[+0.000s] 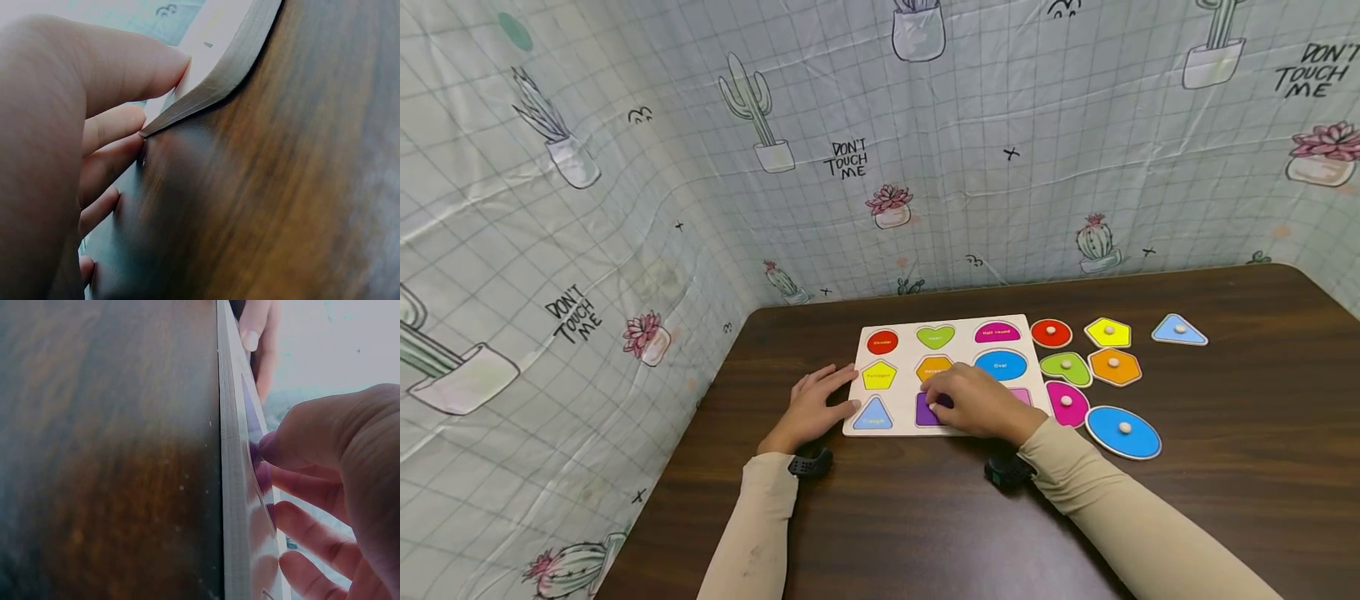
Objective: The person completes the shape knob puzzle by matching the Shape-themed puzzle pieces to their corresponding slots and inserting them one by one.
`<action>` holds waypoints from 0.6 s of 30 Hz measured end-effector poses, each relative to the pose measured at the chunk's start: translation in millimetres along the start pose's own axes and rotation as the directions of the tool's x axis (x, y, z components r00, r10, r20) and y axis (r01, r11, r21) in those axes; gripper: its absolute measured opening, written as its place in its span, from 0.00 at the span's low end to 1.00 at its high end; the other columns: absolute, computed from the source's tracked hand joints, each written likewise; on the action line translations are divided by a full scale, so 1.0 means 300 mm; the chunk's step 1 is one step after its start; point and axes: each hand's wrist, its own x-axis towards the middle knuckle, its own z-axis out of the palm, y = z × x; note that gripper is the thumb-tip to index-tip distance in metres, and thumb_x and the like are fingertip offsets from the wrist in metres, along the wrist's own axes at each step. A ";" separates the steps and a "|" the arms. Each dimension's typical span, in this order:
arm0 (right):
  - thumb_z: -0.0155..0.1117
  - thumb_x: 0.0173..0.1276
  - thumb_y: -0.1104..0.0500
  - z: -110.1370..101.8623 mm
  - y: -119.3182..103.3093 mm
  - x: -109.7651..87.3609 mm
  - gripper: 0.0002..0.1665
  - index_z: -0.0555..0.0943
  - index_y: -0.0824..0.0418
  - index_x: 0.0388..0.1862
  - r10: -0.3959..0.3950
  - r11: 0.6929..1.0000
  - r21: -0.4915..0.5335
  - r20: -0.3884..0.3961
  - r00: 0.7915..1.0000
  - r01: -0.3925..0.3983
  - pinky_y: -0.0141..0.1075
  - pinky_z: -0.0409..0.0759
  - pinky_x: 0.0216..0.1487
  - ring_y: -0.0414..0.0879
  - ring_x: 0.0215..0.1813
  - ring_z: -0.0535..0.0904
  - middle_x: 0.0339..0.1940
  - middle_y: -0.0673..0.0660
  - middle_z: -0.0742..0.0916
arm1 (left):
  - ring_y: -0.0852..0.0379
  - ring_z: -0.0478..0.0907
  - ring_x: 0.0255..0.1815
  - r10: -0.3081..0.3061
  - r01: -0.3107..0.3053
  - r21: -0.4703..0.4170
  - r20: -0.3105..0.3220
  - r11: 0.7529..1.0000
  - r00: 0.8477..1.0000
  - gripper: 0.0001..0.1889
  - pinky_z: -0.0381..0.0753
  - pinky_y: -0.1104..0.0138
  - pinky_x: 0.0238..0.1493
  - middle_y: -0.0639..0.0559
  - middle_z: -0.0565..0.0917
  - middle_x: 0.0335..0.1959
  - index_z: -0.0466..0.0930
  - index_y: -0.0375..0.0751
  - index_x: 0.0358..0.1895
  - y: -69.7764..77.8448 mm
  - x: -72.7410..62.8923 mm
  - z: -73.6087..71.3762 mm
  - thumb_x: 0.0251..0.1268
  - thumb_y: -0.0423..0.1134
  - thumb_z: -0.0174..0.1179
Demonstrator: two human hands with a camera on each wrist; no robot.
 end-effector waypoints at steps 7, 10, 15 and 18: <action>0.71 0.65 0.56 0.002 -0.003 -0.003 0.09 0.88 0.53 0.44 0.007 1.000 0.016 0.006 1.000 -0.007 0.48 0.75 0.62 0.51 0.60 0.78 0.55 0.52 0.87 | 0.48 0.53 0.78 -0.001 0.001 0.013 0.000 1.000 1.000 0.31 0.39 0.43 0.74 0.57 0.67 0.75 0.70 0.50 0.74 -0.006 -0.001 0.004 0.68 0.48 0.59; 0.71 0.65 0.56 0.003 0.000 -0.003 0.09 0.88 0.53 0.44 0.002 1.000 0.016 0.003 1.000 -0.002 0.48 0.75 0.62 0.51 0.60 0.78 0.55 0.52 0.87 | 0.48 0.54 0.78 -0.004 0.004 0.016 0.000 1.000 1.000 0.31 0.39 0.43 0.74 0.57 0.67 0.75 0.70 0.50 0.74 -0.006 -0.001 0.005 0.68 0.49 0.59; 0.71 0.65 0.55 0.004 0.005 -0.001 0.11 0.89 0.54 0.46 0.000 1.000 0.029 0.004 1.000 0.000 0.48 0.75 0.62 0.51 0.60 0.78 0.55 0.51 0.87 | 0.48 0.54 0.78 -0.001 0.001 0.022 -0.002 1.000 1.000 0.31 0.39 0.43 0.74 0.57 0.67 0.75 0.70 0.50 0.74 -0.007 0.003 0.005 0.68 0.49 0.59; 0.71 0.65 0.55 0.004 0.008 0.001 0.13 0.89 0.54 0.48 -0.006 0.999 0.033 0.005 1.000 0.005 0.49 0.75 0.62 0.51 0.60 0.78 0.55 0.52 0.87 | 0.48 0.54 0.78 0.001 -0.001 0.023 -0.003 1.000 1.000 0.31 0.39 0.43 0.74 0.57 0.67 0.75 0.70 0.50 0.74 -0.007 0.004 0.004 0.68 0.49 0.59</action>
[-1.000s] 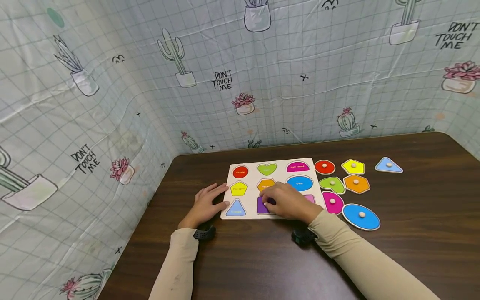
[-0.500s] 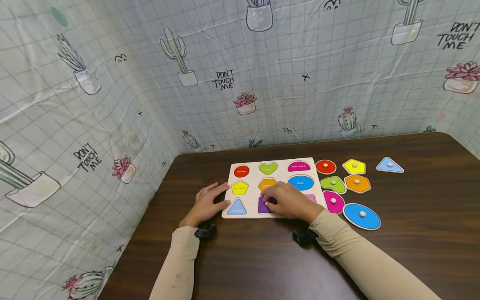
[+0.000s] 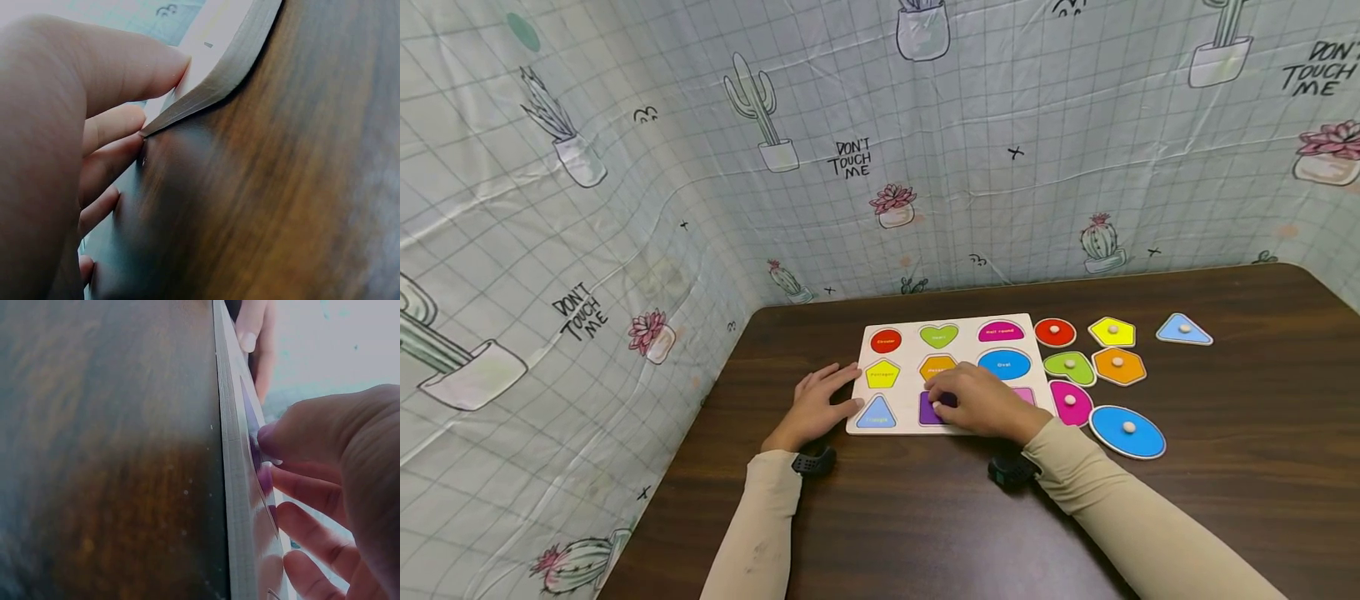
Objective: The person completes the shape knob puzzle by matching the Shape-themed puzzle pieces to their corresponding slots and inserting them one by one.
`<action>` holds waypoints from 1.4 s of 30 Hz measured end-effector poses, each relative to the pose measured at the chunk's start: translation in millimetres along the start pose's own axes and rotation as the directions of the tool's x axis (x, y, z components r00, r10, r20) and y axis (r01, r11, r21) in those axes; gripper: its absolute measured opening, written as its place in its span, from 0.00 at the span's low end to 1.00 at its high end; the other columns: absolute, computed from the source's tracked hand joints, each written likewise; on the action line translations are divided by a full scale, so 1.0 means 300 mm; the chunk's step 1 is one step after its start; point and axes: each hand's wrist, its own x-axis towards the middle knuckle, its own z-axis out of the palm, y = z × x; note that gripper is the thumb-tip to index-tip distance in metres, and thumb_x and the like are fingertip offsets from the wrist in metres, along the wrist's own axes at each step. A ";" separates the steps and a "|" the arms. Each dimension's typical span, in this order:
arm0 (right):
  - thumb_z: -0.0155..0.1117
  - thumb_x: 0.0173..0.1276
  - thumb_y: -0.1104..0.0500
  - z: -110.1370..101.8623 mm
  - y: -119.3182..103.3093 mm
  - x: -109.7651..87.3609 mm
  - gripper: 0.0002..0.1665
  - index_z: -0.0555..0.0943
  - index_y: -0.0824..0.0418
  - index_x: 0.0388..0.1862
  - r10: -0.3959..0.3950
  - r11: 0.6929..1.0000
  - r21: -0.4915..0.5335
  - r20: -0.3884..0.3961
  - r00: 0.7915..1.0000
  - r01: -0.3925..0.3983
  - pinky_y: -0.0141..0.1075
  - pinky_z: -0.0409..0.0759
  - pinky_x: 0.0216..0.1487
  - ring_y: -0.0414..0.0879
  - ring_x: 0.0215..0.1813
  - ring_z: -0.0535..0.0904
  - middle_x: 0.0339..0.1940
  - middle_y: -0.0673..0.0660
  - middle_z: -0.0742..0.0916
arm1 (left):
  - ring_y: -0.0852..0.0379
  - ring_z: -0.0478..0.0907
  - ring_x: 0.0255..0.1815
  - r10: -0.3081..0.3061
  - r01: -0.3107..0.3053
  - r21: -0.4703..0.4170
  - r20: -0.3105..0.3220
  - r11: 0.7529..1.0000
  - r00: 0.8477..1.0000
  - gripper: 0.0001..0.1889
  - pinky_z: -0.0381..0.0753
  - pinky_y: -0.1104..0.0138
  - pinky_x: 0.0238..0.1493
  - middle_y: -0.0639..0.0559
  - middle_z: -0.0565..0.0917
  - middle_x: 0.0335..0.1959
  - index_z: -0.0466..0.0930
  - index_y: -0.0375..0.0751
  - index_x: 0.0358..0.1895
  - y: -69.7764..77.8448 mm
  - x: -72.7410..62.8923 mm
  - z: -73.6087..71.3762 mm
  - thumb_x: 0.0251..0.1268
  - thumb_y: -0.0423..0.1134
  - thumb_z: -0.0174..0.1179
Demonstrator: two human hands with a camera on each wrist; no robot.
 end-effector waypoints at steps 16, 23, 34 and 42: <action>0.71 0.65 0.55 -0.005 0.007 -0.010 0.10 0.89 0.53 0.45 0.000 1.000 -0.023 -0.001 1.000 0.000 0.49 0.75 0.61 0.51 0.59 0.78 0.55 0.51 0.87 | 0.48 0.53 0.78 -0.001 0.001 -0.017 0.004 1.000 1.000 0.31 0.39 0.43 0.75 0.58 0.67 0.75 0.70 0.51 0.74 0.004 0.005 0.008 0.68 0.49 0.59; 0.74 0.63 0.53 -0.003 0.006 -0.010 0.11 0.89 0.53 0.45 0.010 1.000 -0.004 0.005 1.000 -0.010 0.47 0.76 0.60 0.50 0.59 0.79 0.55 0.50 0.87 | 0.48 0.53 0.78 -0.005 0.005 -0.012 0.006 1.000 1.000 0.31 0.39 0.43 0.75 0.58 0.67 0.75 0.69 0.51 0.74 0.001 0.006 0.011 0.68 0.49 0.59; 0.76 0.60 0.52 -0.013 -0.002 -0.012 0.15 0.89 0.52 0.46 0.027 0.999 0.017 0.012 1.000 -0.027 0.47 0.76 0.57 0.50 0.58 0.77 0.56 0.51 0.86 | 0.49 0.53 0.79 -0.008 0.008 -0.012 0.002 1.000 1.000 0.31 0.38 0.43 0.75 0.57 0.67 0.75 0.69 0.51 0.74 0.005 0.007 0.004 0.68 0.49 0.59; 0.75 0.61 0.53 -0.007 0.007 -0.014 0.16 0.89 0.54 0.48 0.002 0.999 0.038 0.015 1.000 -0.003 0.49 0.75 0.59 0.52 0.59 0.77 0.57 0.52 0.86 | 0.48 0.53 0.79 -0.009 0.009 -0.003 0.005 1.000 1.000 0.31 0.39 0.44 0.75 0.56 0.67 0.75 0.69 0.51 0.74 0.003 0.003 0.001 0.67 0.49 0.59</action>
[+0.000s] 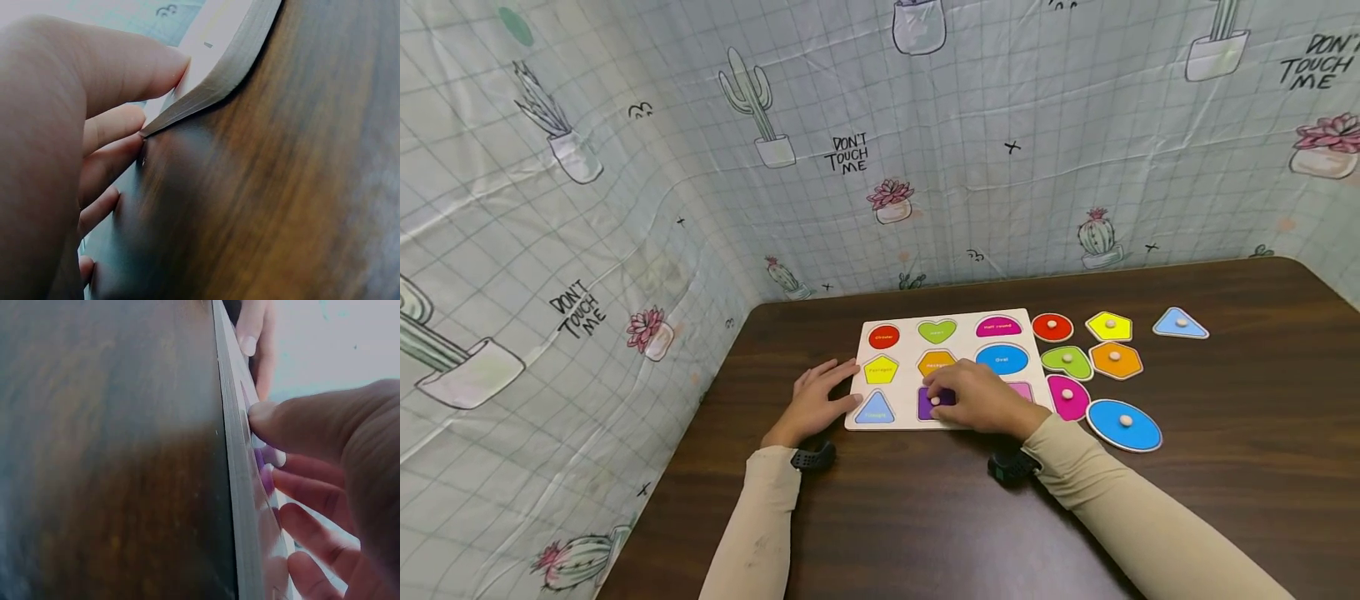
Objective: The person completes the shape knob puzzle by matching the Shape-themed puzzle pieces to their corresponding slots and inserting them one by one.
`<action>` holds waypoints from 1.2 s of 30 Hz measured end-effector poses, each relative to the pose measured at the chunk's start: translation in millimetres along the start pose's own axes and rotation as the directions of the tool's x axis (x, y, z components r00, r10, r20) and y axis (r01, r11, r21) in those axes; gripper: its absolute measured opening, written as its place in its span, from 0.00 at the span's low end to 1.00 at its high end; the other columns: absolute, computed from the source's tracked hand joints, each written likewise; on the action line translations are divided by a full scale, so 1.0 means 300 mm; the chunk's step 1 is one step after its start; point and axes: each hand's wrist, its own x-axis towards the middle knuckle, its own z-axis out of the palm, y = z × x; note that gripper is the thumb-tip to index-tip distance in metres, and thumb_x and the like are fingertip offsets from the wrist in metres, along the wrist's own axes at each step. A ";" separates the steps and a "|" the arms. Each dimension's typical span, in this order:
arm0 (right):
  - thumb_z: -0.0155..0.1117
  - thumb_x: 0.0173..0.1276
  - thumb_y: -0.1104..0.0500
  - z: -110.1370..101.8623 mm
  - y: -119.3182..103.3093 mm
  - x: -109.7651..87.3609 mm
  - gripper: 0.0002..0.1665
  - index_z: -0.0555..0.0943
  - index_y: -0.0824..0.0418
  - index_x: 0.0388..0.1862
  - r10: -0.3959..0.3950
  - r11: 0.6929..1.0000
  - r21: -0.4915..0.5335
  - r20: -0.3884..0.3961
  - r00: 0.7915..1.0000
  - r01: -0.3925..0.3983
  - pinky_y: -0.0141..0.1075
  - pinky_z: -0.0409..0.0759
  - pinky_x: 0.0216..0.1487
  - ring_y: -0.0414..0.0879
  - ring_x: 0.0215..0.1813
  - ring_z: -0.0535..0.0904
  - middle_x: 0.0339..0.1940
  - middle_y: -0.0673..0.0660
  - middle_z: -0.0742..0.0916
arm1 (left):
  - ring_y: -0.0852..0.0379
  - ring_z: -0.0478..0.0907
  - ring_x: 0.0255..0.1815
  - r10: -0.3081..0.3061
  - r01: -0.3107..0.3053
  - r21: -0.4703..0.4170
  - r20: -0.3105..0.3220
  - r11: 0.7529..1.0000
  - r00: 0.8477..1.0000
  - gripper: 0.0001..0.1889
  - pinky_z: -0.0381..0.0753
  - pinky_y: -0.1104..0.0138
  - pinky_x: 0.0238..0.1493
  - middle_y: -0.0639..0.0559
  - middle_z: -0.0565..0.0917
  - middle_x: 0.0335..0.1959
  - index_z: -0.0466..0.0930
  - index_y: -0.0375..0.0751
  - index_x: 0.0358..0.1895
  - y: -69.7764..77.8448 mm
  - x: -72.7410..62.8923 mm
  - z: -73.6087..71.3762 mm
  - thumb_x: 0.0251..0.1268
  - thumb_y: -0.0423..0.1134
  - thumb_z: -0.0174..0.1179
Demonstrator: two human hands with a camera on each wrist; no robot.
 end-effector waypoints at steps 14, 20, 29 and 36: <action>0.68 0.69 0.57 -0.059 0.031 -0.060 0.14 0.87 0.57 0.52 0.038 0.971 0.237 -0.031 0.999 -0.030 0.45 0.82 0.53 0.47 0.51 0.82 0.48 0.49 0.89 | 0.47 0.53 0.78 0.008 -0.008 -0.017 -0.003 1.000 1.000 0.31 0.39 0.43 0.75 0.56 0.67 0.75 0.69 0.51 0.74 -0.002 -0.005 0.004 0.68 0.49 0.59; 0.69 0.68 0.61 -0.100 0.067 -0.112 0.11 0.88 0.60 0.48 -0.024 0.965 0.258 -0.120 0.992 0.054 0.38 0.84 0.44 0.43 0.42 0.82 0.42 0.48 0.89 | 0.48 0.53 0.78 0.018 -0.018 -0.009 -0.005 1.000 1.000 0.31 0.38 0.43 0.75 0.57 0.67 0.75 0.69 0.50 0.74 -0.008 -0.001 0.003 0.68 0.48 0.59; 0.69 0.69 0.56 -0.147 0.116 -0.149 0.11 0.89 0.56 0.48 0.012 0.978 0.209 -0.114 0.993 0.013 0.40 0.83 0.47 0.42 0.43 0.81 0.42 0.43 0.89 | 0.47 0.52 0.79 0.016 -0.016 0.005 0.006 1.000 1.000 0.31 0.38 0.42 0.74 0.55 0.66 0.76 0.69 0.50 0.74 -0.001 0.007 -0.016 0.68 0.49 0.59; 0.67 0.70 0.55 -0.226 0.156 -0.174 0.12 0.88 0.58 0.48 0.109 0.974 0.209 -0.115 0.987 -0.083 0.41 0.82 0.47 0.44 0.42 0.82 0.41 0.46 0.89 | 0.47 0.53 0.79 0.007 -0.007 0.005 0.005 1.000 1.000 0.31 0.40 0.41 0.74 0.55 0.67 0.75 0.70 0.51 0.74 -0.003 0.003 -0.001 0.68 0.49 0.59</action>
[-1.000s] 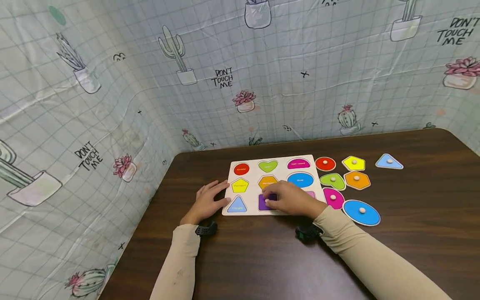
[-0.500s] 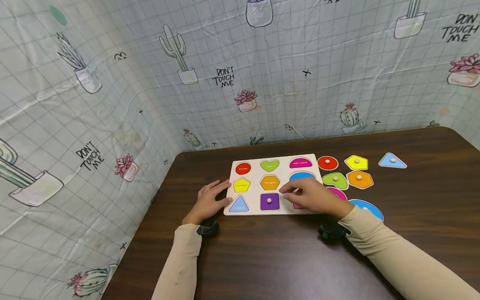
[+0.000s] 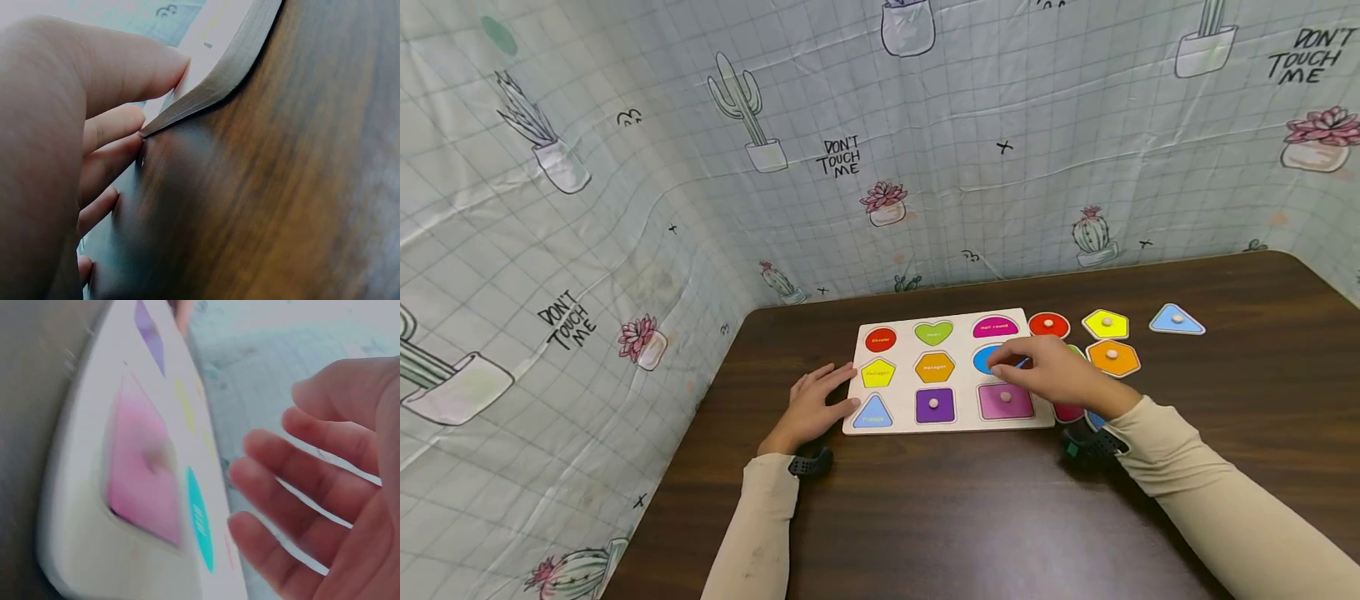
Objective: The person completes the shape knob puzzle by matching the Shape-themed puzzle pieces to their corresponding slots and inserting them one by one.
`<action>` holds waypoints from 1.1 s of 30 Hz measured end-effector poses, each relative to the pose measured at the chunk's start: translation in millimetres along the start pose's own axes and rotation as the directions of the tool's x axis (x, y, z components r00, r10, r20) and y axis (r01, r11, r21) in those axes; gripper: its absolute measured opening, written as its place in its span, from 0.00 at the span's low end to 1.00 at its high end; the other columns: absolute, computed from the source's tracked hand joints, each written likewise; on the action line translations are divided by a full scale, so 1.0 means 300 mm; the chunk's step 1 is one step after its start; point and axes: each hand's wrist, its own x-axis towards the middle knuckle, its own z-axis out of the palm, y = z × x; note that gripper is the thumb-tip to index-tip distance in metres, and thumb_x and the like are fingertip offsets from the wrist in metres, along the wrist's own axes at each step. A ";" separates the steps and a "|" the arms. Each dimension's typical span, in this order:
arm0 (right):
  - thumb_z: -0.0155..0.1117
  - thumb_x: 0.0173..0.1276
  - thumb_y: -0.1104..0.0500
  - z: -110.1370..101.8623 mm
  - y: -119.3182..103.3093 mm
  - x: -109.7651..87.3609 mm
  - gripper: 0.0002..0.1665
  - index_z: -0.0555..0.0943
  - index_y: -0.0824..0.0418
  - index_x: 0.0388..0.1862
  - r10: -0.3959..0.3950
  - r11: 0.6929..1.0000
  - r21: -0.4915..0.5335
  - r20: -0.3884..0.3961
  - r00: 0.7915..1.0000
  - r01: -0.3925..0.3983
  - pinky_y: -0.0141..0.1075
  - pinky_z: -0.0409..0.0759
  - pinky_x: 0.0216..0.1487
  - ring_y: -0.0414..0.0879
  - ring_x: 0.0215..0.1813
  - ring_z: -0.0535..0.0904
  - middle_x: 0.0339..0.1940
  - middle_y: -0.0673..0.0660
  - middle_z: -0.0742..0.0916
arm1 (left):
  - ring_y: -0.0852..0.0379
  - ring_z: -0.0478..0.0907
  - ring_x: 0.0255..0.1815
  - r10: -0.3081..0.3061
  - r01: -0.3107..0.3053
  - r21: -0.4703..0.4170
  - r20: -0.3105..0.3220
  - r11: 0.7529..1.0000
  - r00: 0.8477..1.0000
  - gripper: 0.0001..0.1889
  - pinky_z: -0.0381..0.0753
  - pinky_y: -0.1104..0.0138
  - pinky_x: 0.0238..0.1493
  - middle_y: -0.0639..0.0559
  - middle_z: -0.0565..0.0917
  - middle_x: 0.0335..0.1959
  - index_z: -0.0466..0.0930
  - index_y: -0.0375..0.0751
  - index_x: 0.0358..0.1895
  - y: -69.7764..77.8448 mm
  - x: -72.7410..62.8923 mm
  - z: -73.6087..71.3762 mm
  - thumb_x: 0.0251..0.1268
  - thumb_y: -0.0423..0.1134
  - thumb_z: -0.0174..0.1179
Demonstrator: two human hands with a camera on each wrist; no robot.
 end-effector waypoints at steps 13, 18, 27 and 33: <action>0.63 0.74 0.55 -0.184 0.095 -0.043 0.17 0.85 0.65 0.53 0.155 0.988 -0.006 -0.067 0.986 -0.155 0.39 0.81 0.43 0.51 0.44 0.78 0.46 0.58 0.87 | 0.47 0.52 0.78 0.001 -0.001 -0.018 -0.007 1.000 1.000 0.31 0.40 0.41 0.74 0.54 0.67 0.75 0.70 0.50 0.74 0.005 -0.009 -0.001 0.68 0.48 0.59; 0.58 0.77 0.51 -0.240 0.150 -0.081 0.22 0.83 0.66 0.56 0.219 0.974 -0.037 -0.107 0.970 -0.224 0.40 0.79 0.40 0.54 0.44 0.77 0.48 0.62 0.86 | 0.47 0.53 0.78 0.003 -0.004 -0.014 -0.002 1.000 1.000 0.31 0.40 0.41 0.74 0.54 0.67 0.75 0.70 0.50 0.74 0.007 -0.007 0.003 0.68 0.48 0.59; 0.53 0.79 0.44 -0.330 0.251 -0.155 0.29 0.80 0.68 0.59 0.297 0.948 -0.056 -0.200 0.934 -0.314 0.39 0.79 0.39 0.58 0.46 0.77 0.49 0.67 0.84 | 0.47 0.53 0.78 0.021 -0.021 -0.007 -0.004 1.000 1.000 0.31 0.40 0.42 0.74 0.55 0.67 0.75 0.70 0.50 0.74 0.007 0.001 0.001 0.68 0.47 0.59; 0.53 0.78 0.41 -0.370 0.302 -0.183 0.33 0.78 0.67 0.62 0.354 0.930 -0.028 -0.200 0.913 -0.367 0.40 0.78 0.41 0.60 0.46 0.80 0.51 0.69 0.84 | 0.47 0.52 0.79 0.011 -0.011 -0.011 -0.003 1.000 1.000 0.32 0.39 0.41 0.74 0.55 0.66 0.76 0.69 0.50 0.75 0.004 -0.008 -0.001 0.68 0.48 0.59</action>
